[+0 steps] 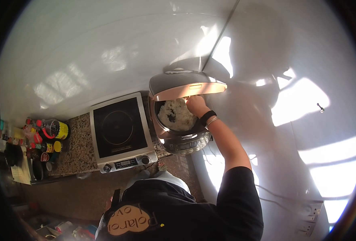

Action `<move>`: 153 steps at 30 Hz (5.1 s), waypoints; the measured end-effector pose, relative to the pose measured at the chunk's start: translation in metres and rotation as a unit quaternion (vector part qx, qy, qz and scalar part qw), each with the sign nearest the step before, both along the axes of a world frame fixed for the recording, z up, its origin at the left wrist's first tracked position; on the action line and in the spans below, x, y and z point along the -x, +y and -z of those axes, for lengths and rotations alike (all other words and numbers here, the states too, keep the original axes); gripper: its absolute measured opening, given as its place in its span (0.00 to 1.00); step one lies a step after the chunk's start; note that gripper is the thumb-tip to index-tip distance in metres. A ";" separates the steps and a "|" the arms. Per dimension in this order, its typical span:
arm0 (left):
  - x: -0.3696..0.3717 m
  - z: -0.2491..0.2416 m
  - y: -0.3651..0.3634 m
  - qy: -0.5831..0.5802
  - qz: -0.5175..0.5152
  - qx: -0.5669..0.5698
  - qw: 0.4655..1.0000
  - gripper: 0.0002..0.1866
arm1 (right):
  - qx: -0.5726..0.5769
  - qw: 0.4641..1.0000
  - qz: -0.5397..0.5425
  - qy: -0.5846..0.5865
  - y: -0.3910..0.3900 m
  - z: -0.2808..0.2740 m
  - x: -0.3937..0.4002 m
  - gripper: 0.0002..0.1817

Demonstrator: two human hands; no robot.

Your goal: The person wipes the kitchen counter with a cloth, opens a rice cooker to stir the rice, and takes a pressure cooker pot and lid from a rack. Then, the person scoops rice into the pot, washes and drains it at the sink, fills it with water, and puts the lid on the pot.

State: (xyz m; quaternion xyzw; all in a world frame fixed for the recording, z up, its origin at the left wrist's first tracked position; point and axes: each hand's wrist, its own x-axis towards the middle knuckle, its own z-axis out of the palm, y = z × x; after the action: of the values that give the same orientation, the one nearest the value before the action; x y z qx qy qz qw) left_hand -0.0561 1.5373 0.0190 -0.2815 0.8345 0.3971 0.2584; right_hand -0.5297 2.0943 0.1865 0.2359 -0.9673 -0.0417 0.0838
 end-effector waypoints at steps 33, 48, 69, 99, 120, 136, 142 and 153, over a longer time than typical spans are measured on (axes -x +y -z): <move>0.292 -0.269 0.160 0.225 0.463 0.004 0.858 0.22 | 0.068 0.979 0.068 -0.181 0.022 -0.026 0.033 0.12; 0.336 -0.201 0.258 0.370 0.559 0.051 0.740 0.42 | 0.077 0.974 0.018 -0.210 0.010 -0.004 0.012 0.13; 0.337 -0.199 0.255 0.365 0.580 0.064 0.726 0.40 | 0.023 0.940 0.216 -0.264 0.008 -0.041 -0.010 0.13; 0.338 -0.200 0.253 0.334 0.597 0.063 0.727 0.40 | -0.131 0.986 -0.041 -0.095 -0.001 -0.099 -0.065 0.05; 0.337 -0.201 0.259 0.318 0.634 0.106 0.697 0.43 | -0.046 0.998 -0.022 0.029 -0.002 -0.036 -0.079 0.06; 0.332 -0.214 0.252 0.275 0.613 0.057 0.739 0.42 | 0.034 0.973 0.072 -0.218 -0.026 -0.014 -0.030 0.20; 0.321 -0.231 0.222 0.237 0.605 0.073 0.757 0.40 | 0.053 0.973 0.014 -0.223 -0.010 -0.121 -0.081 0.20; 0.294 -0.234 0.167 0.224 0.517 0.049 0.825 0.33 | 0.153 0.977 0.031 0.147 -0.036 -0.177 -0.137 0.30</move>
State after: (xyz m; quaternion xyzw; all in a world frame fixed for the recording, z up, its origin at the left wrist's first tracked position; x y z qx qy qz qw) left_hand -0.3506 1.7040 0.2531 0.2757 0.9111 0.2155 0.2176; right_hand -0.3926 2.0578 0.3637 0.1812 -0.9462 0.0704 0.2587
